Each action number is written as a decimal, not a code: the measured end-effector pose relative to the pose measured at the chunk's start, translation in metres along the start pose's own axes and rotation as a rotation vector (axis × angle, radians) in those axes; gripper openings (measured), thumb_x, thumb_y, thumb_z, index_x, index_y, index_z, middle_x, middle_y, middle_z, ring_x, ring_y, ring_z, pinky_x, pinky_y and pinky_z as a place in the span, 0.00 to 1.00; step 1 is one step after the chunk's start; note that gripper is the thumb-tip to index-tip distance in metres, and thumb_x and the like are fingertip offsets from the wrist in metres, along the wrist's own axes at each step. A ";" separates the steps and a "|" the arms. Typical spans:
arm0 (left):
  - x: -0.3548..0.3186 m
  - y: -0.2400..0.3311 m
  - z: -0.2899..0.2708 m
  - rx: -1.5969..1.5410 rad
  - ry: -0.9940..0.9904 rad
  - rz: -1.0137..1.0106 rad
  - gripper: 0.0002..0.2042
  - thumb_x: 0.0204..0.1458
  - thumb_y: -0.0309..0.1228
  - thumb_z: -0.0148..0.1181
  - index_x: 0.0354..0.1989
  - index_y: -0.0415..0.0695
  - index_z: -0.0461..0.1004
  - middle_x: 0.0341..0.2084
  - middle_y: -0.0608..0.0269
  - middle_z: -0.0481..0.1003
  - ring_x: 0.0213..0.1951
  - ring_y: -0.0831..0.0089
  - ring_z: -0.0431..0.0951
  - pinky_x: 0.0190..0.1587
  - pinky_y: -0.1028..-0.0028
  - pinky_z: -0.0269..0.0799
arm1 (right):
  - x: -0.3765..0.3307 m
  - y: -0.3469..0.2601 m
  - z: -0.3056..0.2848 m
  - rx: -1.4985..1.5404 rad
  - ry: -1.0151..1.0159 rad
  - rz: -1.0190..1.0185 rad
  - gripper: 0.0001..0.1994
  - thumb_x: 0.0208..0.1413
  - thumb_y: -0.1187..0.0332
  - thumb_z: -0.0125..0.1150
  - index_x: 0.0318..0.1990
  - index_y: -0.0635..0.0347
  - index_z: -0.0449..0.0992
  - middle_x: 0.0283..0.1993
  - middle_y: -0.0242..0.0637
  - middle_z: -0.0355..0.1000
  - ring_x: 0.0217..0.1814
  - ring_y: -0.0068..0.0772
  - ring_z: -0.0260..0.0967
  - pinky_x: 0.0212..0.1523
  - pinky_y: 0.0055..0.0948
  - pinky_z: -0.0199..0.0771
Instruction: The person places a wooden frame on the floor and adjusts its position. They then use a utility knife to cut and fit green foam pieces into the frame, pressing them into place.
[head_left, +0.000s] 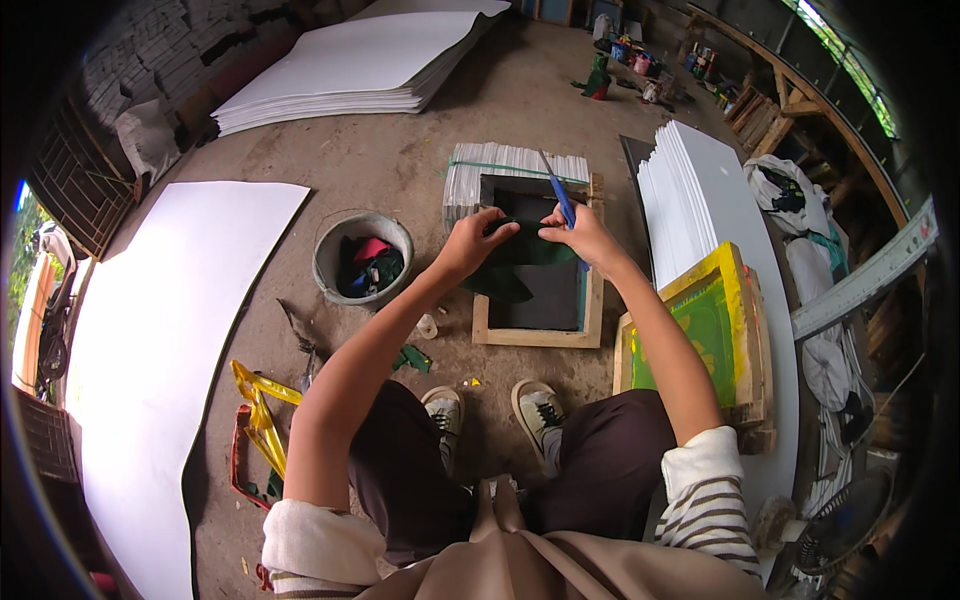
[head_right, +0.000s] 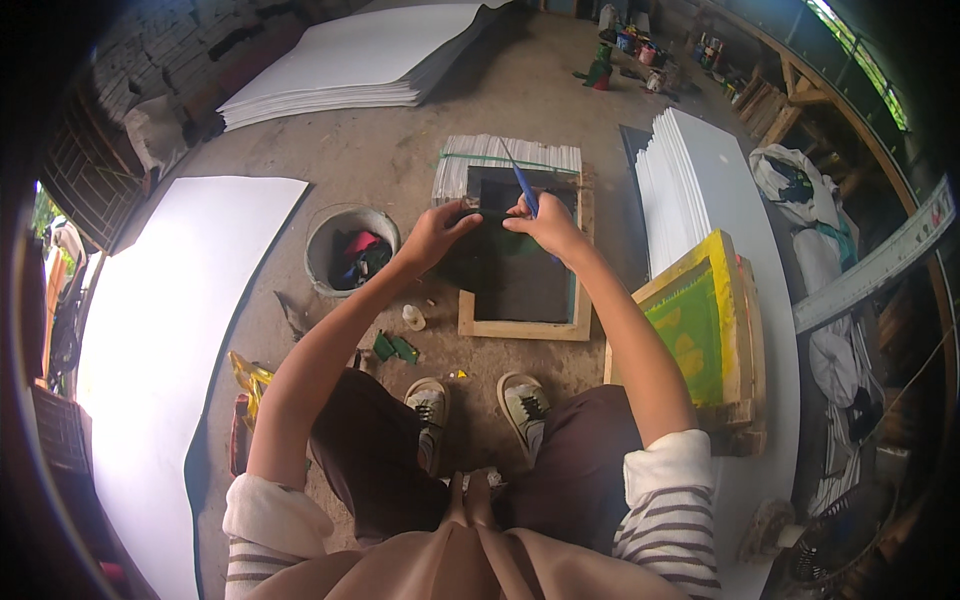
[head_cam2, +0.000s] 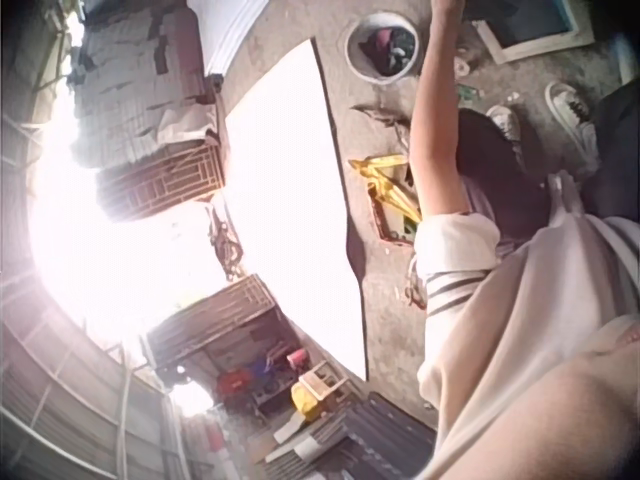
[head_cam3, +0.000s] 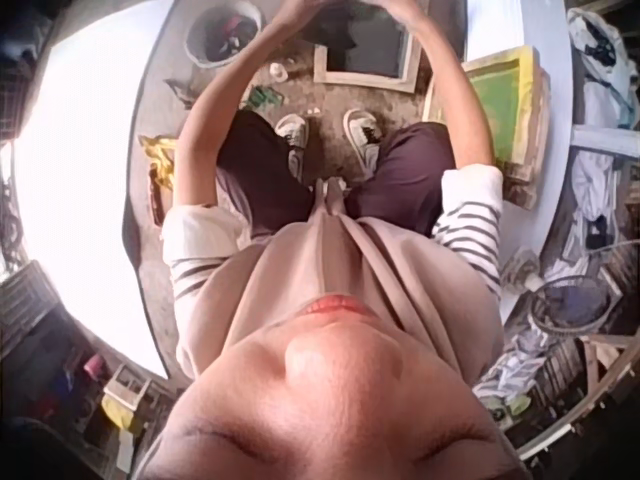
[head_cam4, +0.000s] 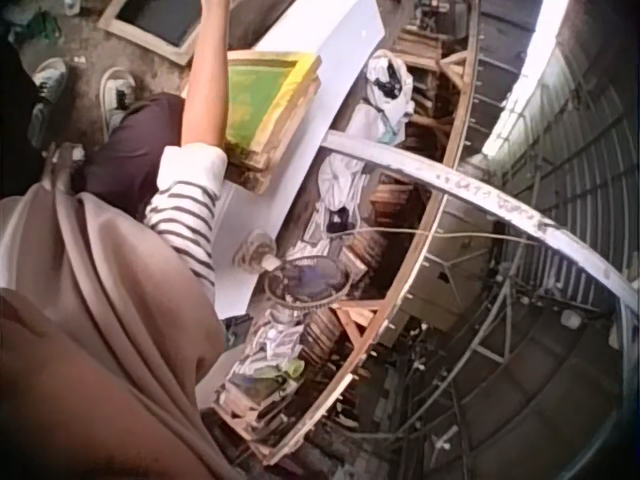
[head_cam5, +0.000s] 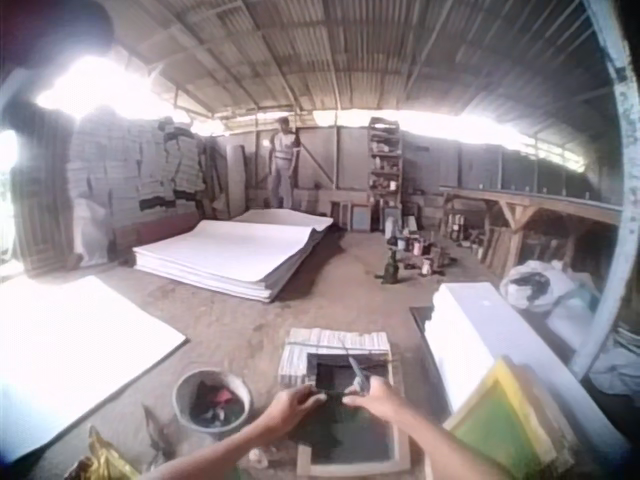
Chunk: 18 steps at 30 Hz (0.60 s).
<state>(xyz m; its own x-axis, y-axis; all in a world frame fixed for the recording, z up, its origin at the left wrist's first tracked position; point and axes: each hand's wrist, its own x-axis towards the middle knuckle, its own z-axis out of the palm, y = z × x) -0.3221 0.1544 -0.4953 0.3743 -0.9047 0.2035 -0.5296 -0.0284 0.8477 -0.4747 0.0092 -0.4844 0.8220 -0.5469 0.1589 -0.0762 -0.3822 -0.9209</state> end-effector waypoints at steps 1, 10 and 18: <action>0.001 -0.004 -0.004 -0.003 0.018 0.014 0.18 0.53 0.43 0.56 0.34 0.36 0.71 0.24 0.56 0.73 0.29 0.76 0.70 0.36 0.71 0.67 | -0.002 0.000 -0.004 0.010 -0.016 0.051 0.14 0.44 0.71 0.67 0.27 0.55 0.61 0.34 0.34 0.69 0.35 0.22 0.66 0.38 0.23 0.64; -0.003 -0.022 0.007 -0.198 -0.158 0.128 0.18 0.51 0.31 0.60 0.47 0.44 0.62 0.29 0.64 0.74 0.34 0.78 0.73 0.40 0.76 0.68 | -0.004 0.004 -0.005 0.034 0.007 0.026 0.15 0.43 0.72 0.65 0.25 0.56 0.60 0.32 0.35 0.70 0.33 0.26 0.68 0.35 0.28 0.65; 0.000 -0.010 0.005 -0.142 -0.222 0.102 0.10 0.50 0.24 0.59 0.40 0.42 0.67 0.29 0.66 0.75 0.35 0.82 0.74 0.40 0.79 0.68 | -0.002 0.005 0.002 -0.052 0.044 0.121 0.15 0.43 0.70 0.67 0.25 0.57 0.61 0.22 0.29 0.62 0.25 0.21 0.61 0.28 0.25 0.62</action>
<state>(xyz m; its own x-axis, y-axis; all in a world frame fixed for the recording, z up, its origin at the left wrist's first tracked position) -0.3208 0.1529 -0.5061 0.1408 -0.9712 0.1923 -0.4386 0.1130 0.8916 -0.4757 0.0097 -0.4903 0.7792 -0.6235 0.0641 -0.2040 -0.3490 -0.9146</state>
